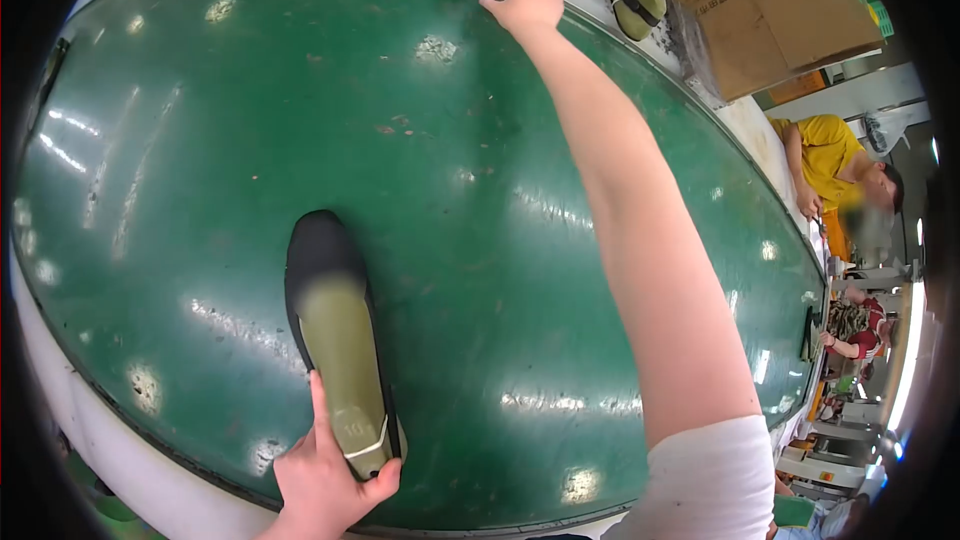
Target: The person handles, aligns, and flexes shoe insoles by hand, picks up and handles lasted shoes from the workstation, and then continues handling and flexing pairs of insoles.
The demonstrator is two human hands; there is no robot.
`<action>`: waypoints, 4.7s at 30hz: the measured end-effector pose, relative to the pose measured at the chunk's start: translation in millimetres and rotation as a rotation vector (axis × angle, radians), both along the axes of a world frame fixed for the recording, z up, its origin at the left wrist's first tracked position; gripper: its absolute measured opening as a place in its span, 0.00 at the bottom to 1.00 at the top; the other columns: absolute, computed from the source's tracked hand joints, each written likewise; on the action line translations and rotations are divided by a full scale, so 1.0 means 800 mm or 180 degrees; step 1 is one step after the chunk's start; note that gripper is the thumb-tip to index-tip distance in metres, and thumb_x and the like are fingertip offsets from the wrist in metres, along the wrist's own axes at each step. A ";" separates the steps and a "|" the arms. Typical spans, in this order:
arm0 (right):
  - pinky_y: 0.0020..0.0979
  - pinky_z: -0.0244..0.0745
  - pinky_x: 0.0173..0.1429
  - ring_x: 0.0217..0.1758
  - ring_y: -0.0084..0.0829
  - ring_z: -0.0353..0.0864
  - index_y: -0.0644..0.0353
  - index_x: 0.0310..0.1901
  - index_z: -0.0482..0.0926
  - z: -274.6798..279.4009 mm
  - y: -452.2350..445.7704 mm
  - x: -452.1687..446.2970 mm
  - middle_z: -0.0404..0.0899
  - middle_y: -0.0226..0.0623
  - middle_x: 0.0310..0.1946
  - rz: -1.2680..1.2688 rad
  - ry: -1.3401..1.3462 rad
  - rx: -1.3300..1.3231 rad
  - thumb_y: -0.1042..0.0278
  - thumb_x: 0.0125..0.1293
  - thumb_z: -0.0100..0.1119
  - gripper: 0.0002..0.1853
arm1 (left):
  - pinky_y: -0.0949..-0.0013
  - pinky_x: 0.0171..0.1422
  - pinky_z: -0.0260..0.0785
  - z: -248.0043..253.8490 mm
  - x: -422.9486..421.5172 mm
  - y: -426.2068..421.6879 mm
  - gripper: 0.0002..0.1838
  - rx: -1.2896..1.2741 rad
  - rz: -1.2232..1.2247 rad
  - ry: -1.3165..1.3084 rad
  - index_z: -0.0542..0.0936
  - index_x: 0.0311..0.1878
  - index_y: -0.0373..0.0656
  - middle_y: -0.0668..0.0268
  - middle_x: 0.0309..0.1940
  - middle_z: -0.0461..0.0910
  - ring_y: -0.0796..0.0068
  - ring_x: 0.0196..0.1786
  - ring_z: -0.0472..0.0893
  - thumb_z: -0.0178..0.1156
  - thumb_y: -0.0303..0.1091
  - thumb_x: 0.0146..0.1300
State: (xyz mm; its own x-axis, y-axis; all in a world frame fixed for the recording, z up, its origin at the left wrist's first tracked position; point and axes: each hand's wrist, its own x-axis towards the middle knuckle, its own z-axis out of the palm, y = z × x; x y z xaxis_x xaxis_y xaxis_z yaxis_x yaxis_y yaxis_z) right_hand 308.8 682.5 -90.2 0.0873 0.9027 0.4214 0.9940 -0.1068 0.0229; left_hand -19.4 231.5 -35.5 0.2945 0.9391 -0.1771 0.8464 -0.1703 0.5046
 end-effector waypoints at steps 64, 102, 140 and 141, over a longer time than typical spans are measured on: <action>0.33 0.64 0.65 0.66 0.35 0.66 0.56 0.69 0.56 0.078 -0.640 -0.093 0.66 0.45 0.64 0.1133 0.4340 -0.2458 0.64 0.72 0.45 0.26 | 0.49 0.70 0.52 -0.009 -0.200 -0.164 0.09 0.1051 0.0081 -0.0156 0.82 0.38 0.45 0.66 0.35 0.81 0.66 0.45 0.76 0.59 0.33 0.53; 0.39 0.69 0.57 0.51 0.43 0.75 0.60 0.47 0.79 0.021 -0.973 -0.053 0.79 0.44 0.45 0.1952 0.2568 -0.0551 0.65 0.61 0.55 0.14 | 0.53 0.42 0.70 -0.064 0.173 -0.287 0.14 0.0748 -0.1031 -0.1144 0.79 0.29 0.39 0.51 0.30 0.80 0.48 0.36 0.79 0.50 0.38 0.58; 0.27 0.70 0.53 0.45 0.25 0.77 0.63 0.51 0.76 0.019 -0.947 -0.030 0.80 0.35 0.45 0.1324 0.3802 -0.0517 0.73 0.67 0.49 0.13 | 0.61 0.43 0.72 -0.045 0.176 -0.284 0.15 0.0987 -0.1516 -0.1441 0.80 0.46 0.47 0.63 0.33 0.80 0.64 0.37 0.80 0.57 0.39 0.56; 0.27 0.70 0.53 0.45 0.25 0.77 0.63 0.51 0.76 0.019 -0.947 -0.029 0.80 0.35 0.44 0.1324 0.3847 -0.0520 0.73 0.67 0.49 0.13 | 0.61 0.42 0.72 -0.046 0.176 -0.283 0.14 0.0967 -0.1582 -0.1417 0.80 0.46 0.48 0.63 0.33 0.80 0.64 0.37 0.80 0.58 0.39 0.56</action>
